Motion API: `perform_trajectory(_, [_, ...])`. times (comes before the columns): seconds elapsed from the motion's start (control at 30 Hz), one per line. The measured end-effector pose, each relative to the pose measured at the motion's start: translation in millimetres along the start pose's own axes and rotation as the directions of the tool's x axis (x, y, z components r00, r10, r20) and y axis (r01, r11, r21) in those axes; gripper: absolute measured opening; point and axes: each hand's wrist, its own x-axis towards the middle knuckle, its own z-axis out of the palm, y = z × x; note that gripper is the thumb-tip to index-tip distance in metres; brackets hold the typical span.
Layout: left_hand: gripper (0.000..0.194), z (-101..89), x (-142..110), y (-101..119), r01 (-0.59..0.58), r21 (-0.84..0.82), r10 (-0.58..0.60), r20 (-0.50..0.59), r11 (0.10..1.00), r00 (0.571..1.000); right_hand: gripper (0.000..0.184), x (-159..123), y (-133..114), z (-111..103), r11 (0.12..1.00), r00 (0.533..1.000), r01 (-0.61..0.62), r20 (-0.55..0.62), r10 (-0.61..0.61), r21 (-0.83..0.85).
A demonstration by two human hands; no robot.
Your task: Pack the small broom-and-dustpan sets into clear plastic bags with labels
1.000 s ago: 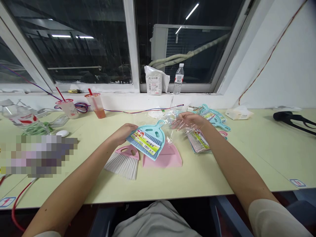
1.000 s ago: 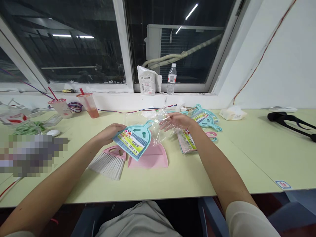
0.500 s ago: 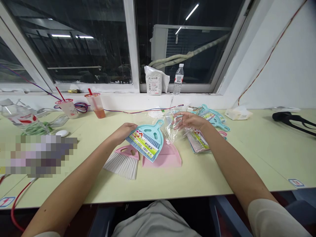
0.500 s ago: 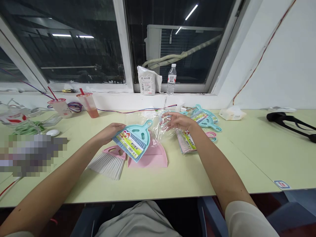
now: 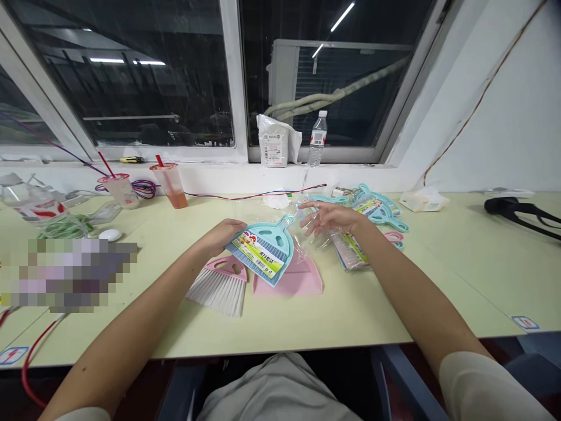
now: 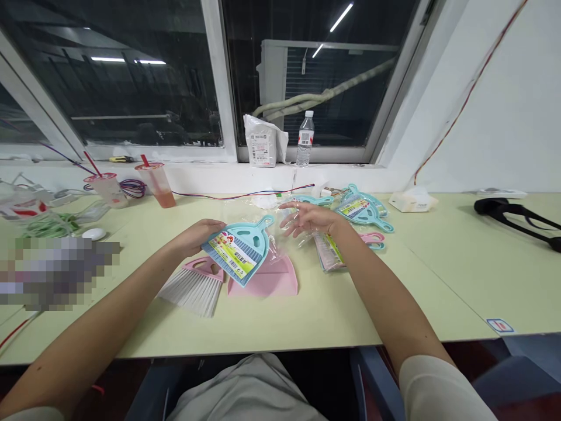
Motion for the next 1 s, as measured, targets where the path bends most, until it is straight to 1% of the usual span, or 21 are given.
perform_trajectory(0.07, [0.028,0.4,-0.7,1.0,0.008,-0.002,-0.008,0.010,1.000,1.000,0.082,1.5,4.1,-3.3,0.999,0.999,-0.036,-0.028,0.037,0.023])
perform_trajectory(0.13, [0.028,0.5,-0.9,1.4,0.011,0.000,-0.011,0.023,1.000,1.000,0.077,2.1,8.6,-6.3,0.996,0.995,-0.071,-0.071,0.074,0.045])
perform_trajectory(0.23, [0.026,-0.1,-0.3,0.5,-0.001,0.003,0.001,0.070,1.000,0.998,0.059,1.2,12.3,-6.8,0.991,0.985,-0.112,-0.126,0.120,0.066])
perform_trajectory(0.3, [0.023,-0.4,0.7,-0.4,-0.002,0.019,0.000,0.087,1.000,0.996,0.047,0.0,12.0,-3.2,0.988,0.976,-0.130,-0.166,0.142,0.078])
perform_trajectory(0.4, [0.022,0.4,1.8,-0.6,0.003,0.040,-0.005,0.060,0.999,0.998,0.037,-2.8,10.2,8.1,0.984,0.959,-0.144,-0.231,0.165,0.105])
perform_trajectory(0.57, [0.020,5.5,0.1,3.4,0.013,0.057,-0.014,0.021,0.998,1.000,0.039,-10.6,15.9,35.0,0.982,0.944,-0.138,-0.284,0.170,0.130])
perform_trajectory(0.67, [0.023,8.1,-2.4,5.6,0.014,0.071,-0.016,0.023,0.997,1.000,0.035,-12.2,23.0,48.1,0.977,0.935,-0.129,-0.307,0.177,0.172])
perform_trajectory(0.77, [0.025,7.4,-3.7,5.3,-0.018,0.108,0.016,0.016,0.994,1.000,0.029,-10.3,27.7,53.8,0.972,0.935,-0.123,-0.305,0.181,0.202])
perform_trajectory(0.9, [0.026,3.3,-2.2,2.0,-0.023,0.173,0.032,-0.052,0.985,0.998,0.027,-8.3,29.6,53.4,0.966,0.936,-0.114,-0.299,0.183,0.234])
perform_trajectory(1.0, [0.027,4.8,-0.8,-0.2,-0.016,0.162,0.031,-0.094,0.987,0.995,0.020,-5.5,32.5,56.5,0.959,0.935,-0.117,-0.296,0.194,0.258])
